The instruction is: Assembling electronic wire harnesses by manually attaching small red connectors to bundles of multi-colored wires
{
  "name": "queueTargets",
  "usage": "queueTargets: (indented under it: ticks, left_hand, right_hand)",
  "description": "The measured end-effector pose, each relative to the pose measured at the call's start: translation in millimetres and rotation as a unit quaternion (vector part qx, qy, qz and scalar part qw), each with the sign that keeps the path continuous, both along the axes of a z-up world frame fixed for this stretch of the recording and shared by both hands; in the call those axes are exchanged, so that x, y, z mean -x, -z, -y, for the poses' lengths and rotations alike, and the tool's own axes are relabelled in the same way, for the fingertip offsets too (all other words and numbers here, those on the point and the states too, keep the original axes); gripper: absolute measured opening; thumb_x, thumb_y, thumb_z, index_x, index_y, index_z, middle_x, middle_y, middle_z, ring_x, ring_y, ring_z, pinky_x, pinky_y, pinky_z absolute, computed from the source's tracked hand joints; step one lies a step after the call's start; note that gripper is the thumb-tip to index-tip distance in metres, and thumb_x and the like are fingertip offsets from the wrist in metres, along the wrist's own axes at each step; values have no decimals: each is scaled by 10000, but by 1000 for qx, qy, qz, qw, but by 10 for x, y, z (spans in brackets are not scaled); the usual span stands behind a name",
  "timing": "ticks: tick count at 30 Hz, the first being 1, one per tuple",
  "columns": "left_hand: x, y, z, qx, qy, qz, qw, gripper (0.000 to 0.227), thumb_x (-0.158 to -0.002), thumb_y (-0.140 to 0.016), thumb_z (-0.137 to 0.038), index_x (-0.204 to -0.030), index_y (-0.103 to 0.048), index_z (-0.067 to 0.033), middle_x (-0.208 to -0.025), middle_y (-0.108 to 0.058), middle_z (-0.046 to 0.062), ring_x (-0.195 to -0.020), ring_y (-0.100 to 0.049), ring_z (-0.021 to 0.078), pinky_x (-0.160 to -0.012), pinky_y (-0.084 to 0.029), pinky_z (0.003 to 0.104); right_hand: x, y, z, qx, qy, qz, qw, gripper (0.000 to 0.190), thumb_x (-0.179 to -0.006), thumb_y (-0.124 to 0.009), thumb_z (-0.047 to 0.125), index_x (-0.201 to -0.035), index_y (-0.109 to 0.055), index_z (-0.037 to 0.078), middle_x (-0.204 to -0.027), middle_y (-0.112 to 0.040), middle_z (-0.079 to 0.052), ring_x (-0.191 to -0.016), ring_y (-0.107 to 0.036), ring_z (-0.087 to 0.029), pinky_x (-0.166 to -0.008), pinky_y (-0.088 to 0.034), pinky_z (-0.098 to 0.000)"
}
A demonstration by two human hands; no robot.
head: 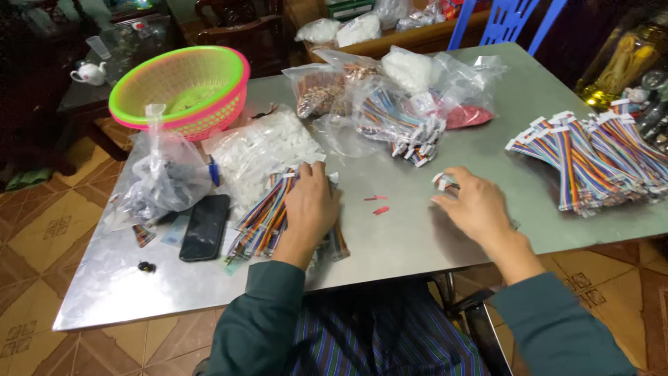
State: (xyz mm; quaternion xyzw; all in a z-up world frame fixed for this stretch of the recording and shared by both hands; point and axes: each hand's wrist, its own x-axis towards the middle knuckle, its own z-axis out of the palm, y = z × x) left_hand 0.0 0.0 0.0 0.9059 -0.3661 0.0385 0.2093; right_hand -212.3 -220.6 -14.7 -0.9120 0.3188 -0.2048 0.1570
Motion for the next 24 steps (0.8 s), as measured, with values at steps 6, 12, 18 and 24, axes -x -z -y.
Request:
queueTargets:
  ticks: [6,12,18,24]
  left_hand:
    - [-269,154,77,29,-16,-19,999,387,-908,-691,-248,-1235,-568,-82,-1154,-572,150,-869,-736,431,-727,-599,529]
    - [-261,-81,23,57,-26,-87,994,357,-889,-634,-233,-1216,-596,-94,-1148,-636,180,-1000,-706,485,-812,-559,589]
    - [-170,-461,-112,122,-39,-77,989,223,-863,-608,-250,-1058,-686,-176,-827,-755,47,-921,-734,381,-770,-566,521]
    - [271,-1122,-461,227,21,-118,967,326,-852,-553,-132,-1064,-784,-221,-842,-733,86,-734,-693,262,-743,-558,422]
  right_hand:
    - [-318,163,-393,-128,-120,132,976,232,-798,-726,61,-1016,-801,89,-1000,-774,-208,-1017,-723,-418,-892,-568,-479]
    - [-679,298,-358,-65,-127,114,983,162,-807,-766,155,-967,-796,167,-981,-728,-100,-965,-714,-365,-823,-583,-489]
    - [-724,360,-360,11,-137,2,991,68,-899,-642,229,-957,-675,218,-955,-656,-24,-910,-721,-352,-815,-594,-495]
    - [-718,426,-230,-165,-94,149,970,308,-859,-629,-6,-1128,-647,141,-1080,-730,-166,-1111,-676,-414,-942,-539,-522]
